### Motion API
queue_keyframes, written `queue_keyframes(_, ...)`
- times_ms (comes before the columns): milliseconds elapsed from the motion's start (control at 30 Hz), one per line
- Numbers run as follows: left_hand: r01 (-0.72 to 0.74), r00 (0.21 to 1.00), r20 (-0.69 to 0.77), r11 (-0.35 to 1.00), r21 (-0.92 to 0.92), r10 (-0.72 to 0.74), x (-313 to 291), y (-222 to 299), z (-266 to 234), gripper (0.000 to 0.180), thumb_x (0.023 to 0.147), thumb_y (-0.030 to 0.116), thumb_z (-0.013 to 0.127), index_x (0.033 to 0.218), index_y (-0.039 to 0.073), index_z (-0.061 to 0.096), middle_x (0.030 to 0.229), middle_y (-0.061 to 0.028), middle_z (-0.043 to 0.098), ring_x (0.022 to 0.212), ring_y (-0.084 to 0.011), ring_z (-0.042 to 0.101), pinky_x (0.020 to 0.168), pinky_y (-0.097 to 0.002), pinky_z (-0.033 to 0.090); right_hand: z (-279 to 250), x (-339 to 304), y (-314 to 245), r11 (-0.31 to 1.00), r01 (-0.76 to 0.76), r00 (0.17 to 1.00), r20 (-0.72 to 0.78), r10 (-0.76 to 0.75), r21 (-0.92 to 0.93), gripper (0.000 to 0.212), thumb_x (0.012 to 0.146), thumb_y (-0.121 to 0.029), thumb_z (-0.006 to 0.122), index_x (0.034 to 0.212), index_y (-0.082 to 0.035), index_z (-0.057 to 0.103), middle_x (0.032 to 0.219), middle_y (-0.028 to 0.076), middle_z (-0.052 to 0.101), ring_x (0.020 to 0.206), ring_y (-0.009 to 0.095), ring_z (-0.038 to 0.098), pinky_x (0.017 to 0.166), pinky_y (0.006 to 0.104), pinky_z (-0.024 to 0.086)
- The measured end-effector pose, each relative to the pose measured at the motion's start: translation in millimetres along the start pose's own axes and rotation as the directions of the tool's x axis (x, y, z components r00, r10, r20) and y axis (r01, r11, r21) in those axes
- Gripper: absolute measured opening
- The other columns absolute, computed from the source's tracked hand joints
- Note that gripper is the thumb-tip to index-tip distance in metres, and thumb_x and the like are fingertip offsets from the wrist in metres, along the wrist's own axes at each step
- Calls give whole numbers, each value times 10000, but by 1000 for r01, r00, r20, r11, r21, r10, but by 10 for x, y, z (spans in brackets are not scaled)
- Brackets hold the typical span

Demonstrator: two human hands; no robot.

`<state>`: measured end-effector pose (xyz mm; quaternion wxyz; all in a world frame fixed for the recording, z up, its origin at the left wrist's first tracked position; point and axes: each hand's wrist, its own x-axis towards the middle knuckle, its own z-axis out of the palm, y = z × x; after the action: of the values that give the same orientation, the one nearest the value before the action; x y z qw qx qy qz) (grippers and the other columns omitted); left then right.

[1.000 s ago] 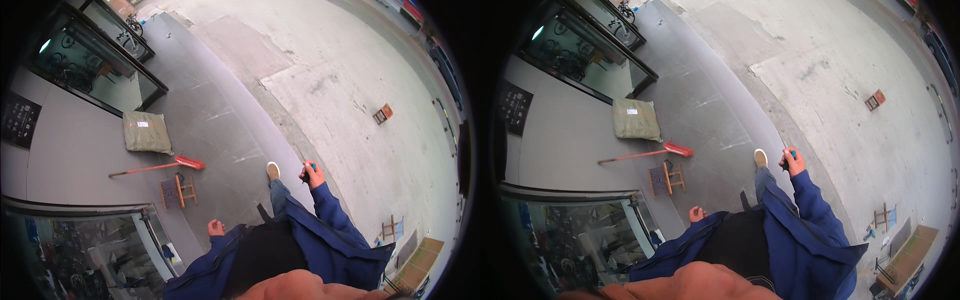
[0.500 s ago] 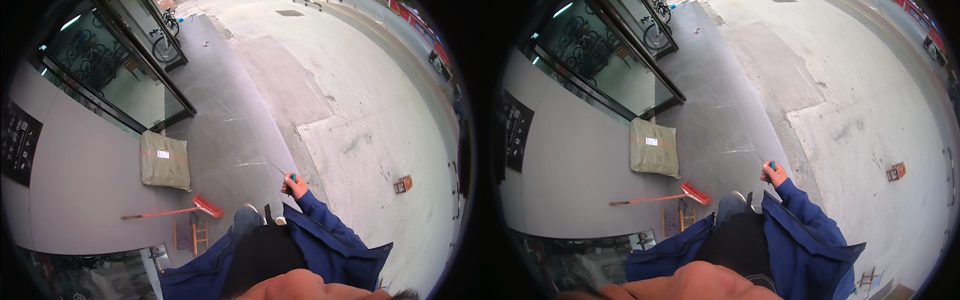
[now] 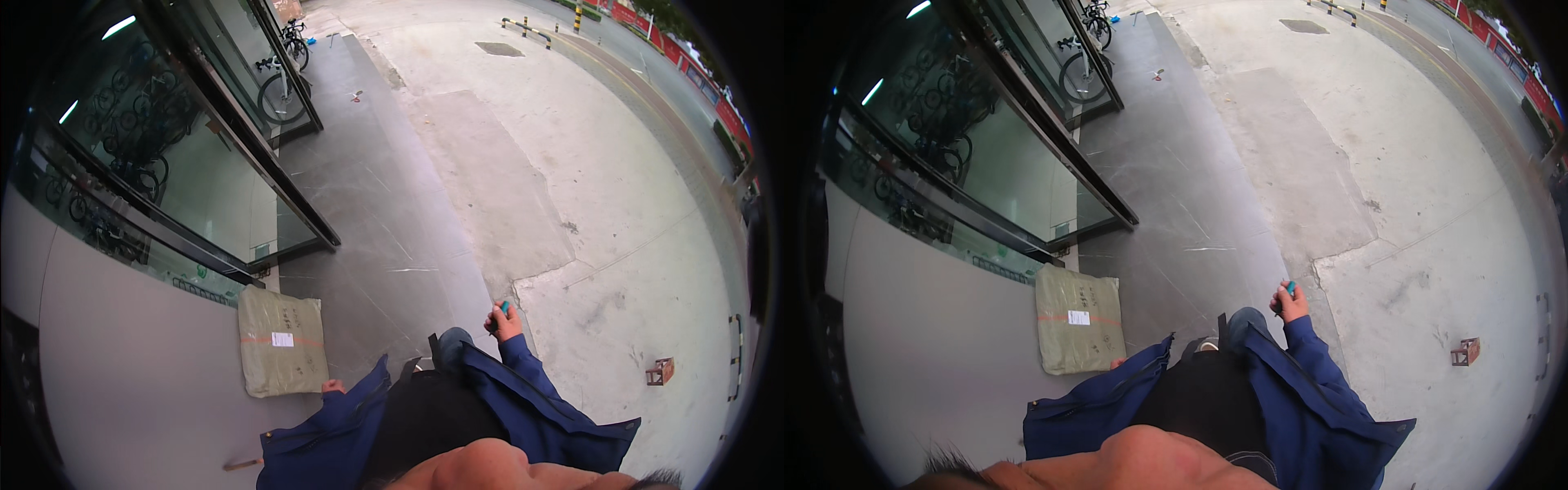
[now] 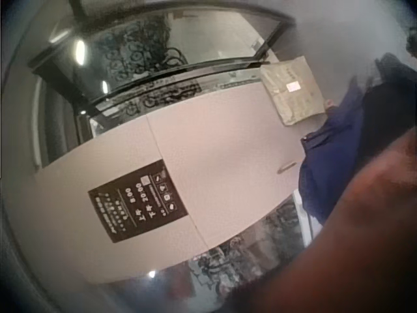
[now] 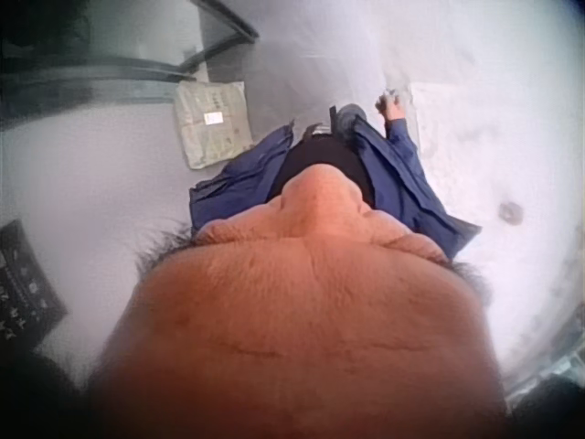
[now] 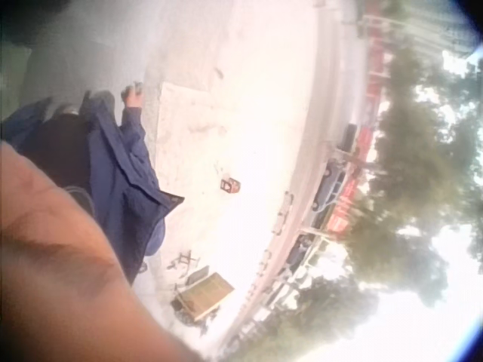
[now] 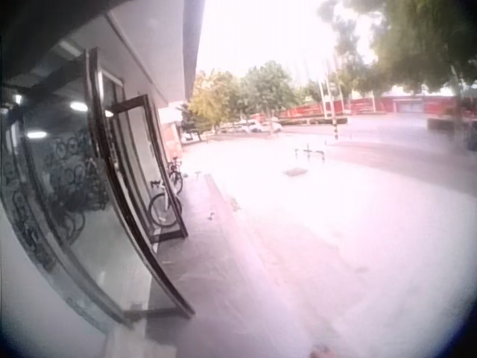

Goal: The person walks through a bicycle shop, picks up a screwdriver, and adjusts the handlebar of a bicycle. They use the screwdriver to tighten or loosen components on the handlebar and then test the handlebar by holding and turning it.

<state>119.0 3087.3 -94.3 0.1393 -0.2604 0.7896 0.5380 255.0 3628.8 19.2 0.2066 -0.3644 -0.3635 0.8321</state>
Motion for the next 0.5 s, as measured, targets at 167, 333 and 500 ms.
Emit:
queue_keyframes(167, -85, 990, -123, 985, -149, 67, 1601, 1142, 648, 155, 893, 39, 665, 1036, 18, 610, 725, -84, 636, 572, -172, 601, 484, -362, 491, 328, 1452, 91, 996, 54, 968, -242, -70, -71, 222, 1004, -147, 643, 1203, -111, 552, 857, 69, 648, 670, 160, 636, 579, 303, 553)
queue_keyframes(333, -91, 992, -97, 992, -87, 83, 2370, 1841, 1426, 161, 894, 60, 685, 1038, 21, 627, 776, -80, 655, 615, -162, 614, 541, -348, 511, 1373, 3243, -91, 998, -63, 974, -219, 55, -30, 192, 975, -107, 651, 1128, -118, 536, 792, 73, 625, 629, 189, 621, 527, 329, 519)
queue_keyframes(500, -29, 989, -146, 992, -122, 11, 2969, 2656, 2321, 170, 893, 71, 698, 1043, 22, 636, 804, -75, 664, 645, -156, 622, 581, -337, 523, 3204, 4605, -783, 970, -166, 945, 254, 208, -177, 165, 1007, -209, 677, 1046, -96, 563, 747, 37, 548, 606, 168, 564, 572, 349, 537)
